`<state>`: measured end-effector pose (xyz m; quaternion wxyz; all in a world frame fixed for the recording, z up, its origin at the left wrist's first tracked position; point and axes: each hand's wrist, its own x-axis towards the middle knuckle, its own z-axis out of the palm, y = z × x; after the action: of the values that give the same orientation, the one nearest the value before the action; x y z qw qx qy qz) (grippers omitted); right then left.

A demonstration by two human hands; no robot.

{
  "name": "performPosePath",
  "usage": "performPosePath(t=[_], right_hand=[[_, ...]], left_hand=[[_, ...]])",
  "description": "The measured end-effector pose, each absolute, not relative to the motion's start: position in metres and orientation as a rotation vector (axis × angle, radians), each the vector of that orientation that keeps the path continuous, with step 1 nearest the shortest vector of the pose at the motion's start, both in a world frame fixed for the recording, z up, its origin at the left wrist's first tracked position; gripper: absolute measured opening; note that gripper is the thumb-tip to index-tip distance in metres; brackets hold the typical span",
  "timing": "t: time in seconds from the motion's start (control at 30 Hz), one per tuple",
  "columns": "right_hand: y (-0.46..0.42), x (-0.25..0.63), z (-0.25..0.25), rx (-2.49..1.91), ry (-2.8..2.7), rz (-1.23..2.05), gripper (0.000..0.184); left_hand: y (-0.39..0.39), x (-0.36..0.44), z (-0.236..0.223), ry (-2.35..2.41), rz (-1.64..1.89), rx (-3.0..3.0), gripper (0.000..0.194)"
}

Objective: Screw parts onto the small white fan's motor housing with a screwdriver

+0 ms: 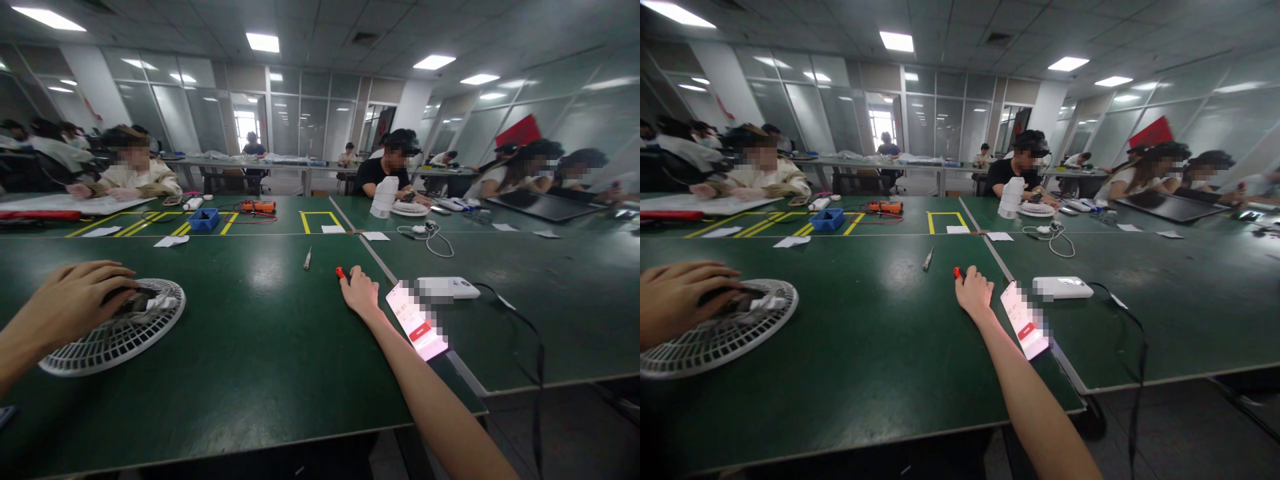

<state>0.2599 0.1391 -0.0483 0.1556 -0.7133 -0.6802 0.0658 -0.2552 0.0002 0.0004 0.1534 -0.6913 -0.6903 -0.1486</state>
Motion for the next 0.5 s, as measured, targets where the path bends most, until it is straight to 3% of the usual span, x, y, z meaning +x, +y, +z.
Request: performPosePath(t=[0.37, 0.5], right_hand=[[0.138, 0.259, -0.047, -2.038, -1.951, 0.187, 0.022], [0.14, 0.259, -0.048, -2.037, -1.959, 0.174, 0.023]], left_hand=[[0.016, -0.25, 0.028, -2.2, 0.04, -1.935, 0.036], [0.019, -0.241, 0.036, -2.264, 0.174, -1.937, 0.043]])
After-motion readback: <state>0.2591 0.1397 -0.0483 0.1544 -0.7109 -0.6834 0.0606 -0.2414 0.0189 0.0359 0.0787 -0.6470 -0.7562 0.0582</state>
